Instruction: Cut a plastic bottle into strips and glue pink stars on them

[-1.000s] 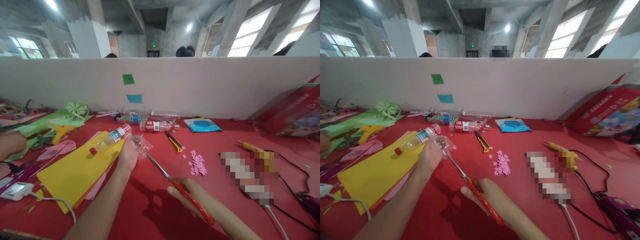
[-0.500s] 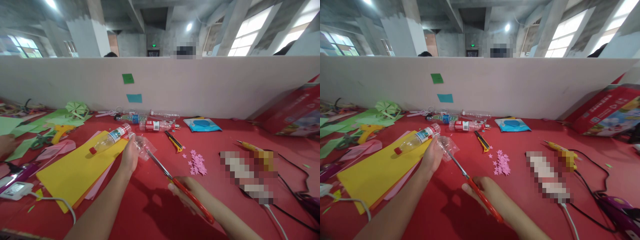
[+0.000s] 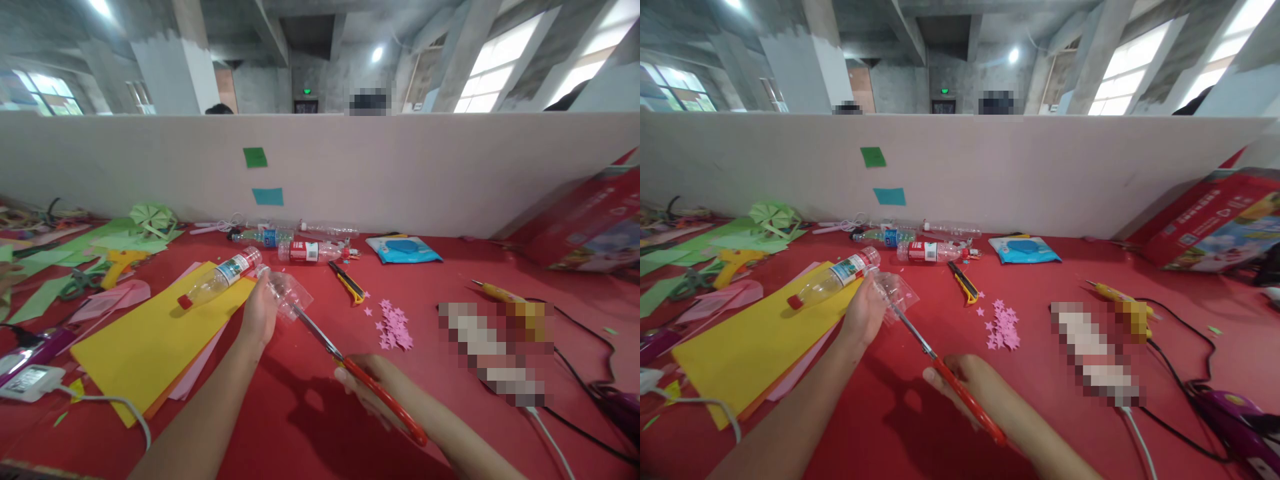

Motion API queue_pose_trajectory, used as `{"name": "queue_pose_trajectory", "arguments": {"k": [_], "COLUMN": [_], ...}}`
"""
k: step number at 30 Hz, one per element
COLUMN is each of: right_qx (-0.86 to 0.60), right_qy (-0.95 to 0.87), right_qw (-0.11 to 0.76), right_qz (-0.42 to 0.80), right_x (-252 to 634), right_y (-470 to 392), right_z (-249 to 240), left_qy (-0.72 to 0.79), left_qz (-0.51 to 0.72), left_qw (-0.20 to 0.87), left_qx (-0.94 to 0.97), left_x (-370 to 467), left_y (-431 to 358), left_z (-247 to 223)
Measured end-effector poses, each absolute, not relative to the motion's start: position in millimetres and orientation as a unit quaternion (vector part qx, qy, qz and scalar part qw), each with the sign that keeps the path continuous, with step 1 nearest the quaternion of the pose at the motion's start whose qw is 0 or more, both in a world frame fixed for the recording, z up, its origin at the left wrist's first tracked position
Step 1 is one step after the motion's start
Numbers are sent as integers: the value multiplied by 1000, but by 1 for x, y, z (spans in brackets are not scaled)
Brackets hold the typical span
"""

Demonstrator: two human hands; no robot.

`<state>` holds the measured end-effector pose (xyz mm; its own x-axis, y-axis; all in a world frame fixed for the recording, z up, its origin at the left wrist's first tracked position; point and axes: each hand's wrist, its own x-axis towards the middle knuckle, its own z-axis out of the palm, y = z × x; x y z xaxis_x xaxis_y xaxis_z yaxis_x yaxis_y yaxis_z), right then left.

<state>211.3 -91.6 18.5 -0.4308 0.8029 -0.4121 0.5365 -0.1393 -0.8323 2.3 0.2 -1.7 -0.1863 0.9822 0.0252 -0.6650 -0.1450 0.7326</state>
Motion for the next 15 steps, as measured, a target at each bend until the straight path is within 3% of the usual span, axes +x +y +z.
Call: {"name": "queue_pose_trajectory", "arguments": {"k": [15], "right_qx": [-529], "right_qy": [-652], "right_qw": [110], "right_qz": [532], "right_x": [210], "right_y": [-91], "right_z": [23], "left_qy": [301], "left_qz": [714], "left_qw": [583], "left_qx": [245], "left_x": [2], "left_y": [0], "left_z": [0]}}
